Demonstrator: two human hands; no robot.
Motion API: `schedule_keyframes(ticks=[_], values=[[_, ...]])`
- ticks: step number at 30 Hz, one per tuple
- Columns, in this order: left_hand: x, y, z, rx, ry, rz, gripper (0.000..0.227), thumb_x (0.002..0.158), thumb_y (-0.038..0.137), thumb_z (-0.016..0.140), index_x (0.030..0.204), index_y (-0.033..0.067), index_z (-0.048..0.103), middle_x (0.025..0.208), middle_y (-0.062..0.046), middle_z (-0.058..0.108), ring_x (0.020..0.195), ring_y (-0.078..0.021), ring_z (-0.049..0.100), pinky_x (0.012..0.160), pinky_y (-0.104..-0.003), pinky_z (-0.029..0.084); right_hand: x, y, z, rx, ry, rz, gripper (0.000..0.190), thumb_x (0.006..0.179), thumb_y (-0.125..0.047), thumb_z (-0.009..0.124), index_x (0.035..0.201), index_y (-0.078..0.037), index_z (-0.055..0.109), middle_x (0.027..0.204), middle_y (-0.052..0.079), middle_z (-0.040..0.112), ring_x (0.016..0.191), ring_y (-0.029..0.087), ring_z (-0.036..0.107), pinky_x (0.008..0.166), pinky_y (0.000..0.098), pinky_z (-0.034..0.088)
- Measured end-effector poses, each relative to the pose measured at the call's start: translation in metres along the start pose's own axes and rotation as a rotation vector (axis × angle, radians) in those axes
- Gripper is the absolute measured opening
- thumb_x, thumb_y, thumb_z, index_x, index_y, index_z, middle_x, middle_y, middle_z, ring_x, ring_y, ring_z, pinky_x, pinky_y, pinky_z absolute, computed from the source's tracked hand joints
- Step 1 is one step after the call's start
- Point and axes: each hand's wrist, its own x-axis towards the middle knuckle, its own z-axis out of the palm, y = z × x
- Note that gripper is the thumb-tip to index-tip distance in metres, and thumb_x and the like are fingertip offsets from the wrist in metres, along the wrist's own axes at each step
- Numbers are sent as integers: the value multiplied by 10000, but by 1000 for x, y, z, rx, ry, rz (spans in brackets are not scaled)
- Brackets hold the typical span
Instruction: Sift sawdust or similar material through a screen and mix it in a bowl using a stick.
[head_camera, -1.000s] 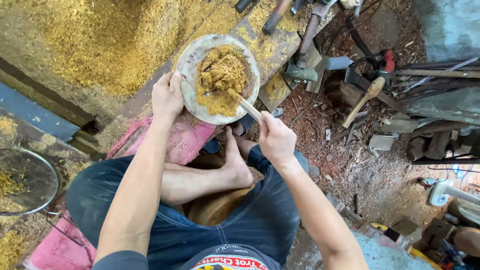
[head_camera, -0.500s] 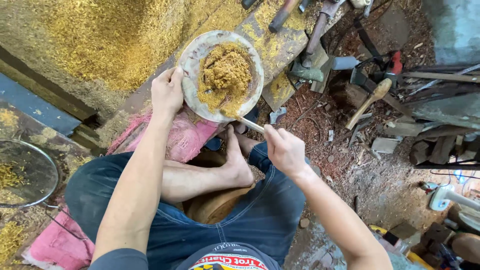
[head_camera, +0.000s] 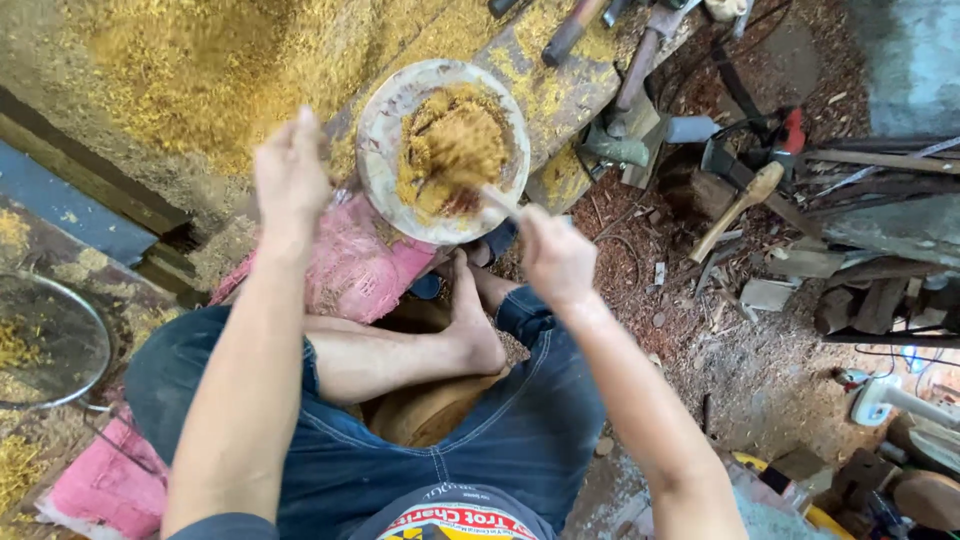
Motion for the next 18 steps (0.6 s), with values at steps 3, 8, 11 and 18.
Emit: schedule_keyframes(ticks=[3, 8, 11, 18], values=[[-12, -3, -40, -94, 16, 161, 488, 1098, 427, 516, 1254, 1, 695, 932, -68, 711, 567, -59, 574, 479, -238, 437, -3, -4, -2, -12, 31, 64, 121, 1045, -163, 654, 1145, -110, 695, 788, 92, 656, 642, 269, 658, 539, 383, 520], [-18, -9, -63, -339, 32, 251, 492, 1120, 410, 523, 1289, -25, 680, 998, -67, 695, 595, -72, 614, 471, -225, 455, -23, -22, 2, 95, 63, -3, 140, 1036, -170, 656, 1163, -111, 671, 908, 105, 733, 673, 235, 698, 591, 363, 562], [-15, -14, -56, -234, -15, 215, 475, 1100, 413, 529, 1272, -2, 682, 995, -45, 708, 580, -57, 605, 456, -214, 453, -23, -18, 7, -8, 86, 101, 102, 1044, -165, 647, 1137, -137, 679, 930, 106, 724, 744, 278, 706, 647, 371, 572], [-10, -22, -48, -244, -68, 251, 481, 1107, 416, 549, 1276, -15, 683, 982, -59, 695, 613, -62, 609, 486, -210, 448, -33, -22, -2, -4, 47, 193, 107, 996, -141, 687, 1095, -120, 722, 812, 93, 694, 668, 266, 698, 593, 385, 553]])
